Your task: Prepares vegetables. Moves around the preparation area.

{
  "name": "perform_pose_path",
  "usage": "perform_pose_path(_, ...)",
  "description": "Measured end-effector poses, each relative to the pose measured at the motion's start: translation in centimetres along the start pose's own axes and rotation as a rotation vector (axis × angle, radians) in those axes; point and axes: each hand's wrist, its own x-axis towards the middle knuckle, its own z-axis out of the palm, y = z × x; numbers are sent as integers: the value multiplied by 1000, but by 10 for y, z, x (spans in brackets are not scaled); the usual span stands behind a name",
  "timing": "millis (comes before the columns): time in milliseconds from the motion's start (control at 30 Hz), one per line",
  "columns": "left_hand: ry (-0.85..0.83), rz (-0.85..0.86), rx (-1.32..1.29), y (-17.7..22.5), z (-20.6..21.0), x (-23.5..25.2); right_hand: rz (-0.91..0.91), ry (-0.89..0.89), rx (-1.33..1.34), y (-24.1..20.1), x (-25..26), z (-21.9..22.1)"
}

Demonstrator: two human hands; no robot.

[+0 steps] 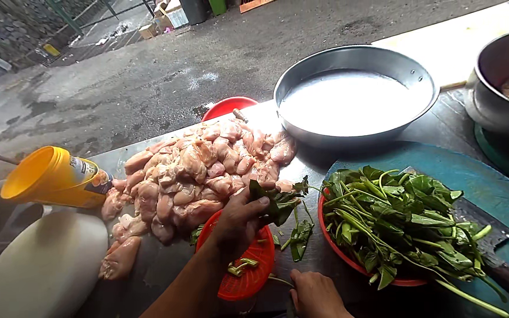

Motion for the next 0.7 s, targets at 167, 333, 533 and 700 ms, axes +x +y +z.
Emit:
perform_pose_path(167,68,103,321,-16,-6,10,-19,115,11,14,-10,8)
perform_pose_path(333,145,116,650,-21,-9,3,42,380,213,44,-30,11)
perform_pose_path(533,-106,-213,1802,-43,15,19,245,388,250,56,-37,7)
perform_pose_path(700,-355,-485,2166,-91,55,47,185,527,233,51,-35,18)
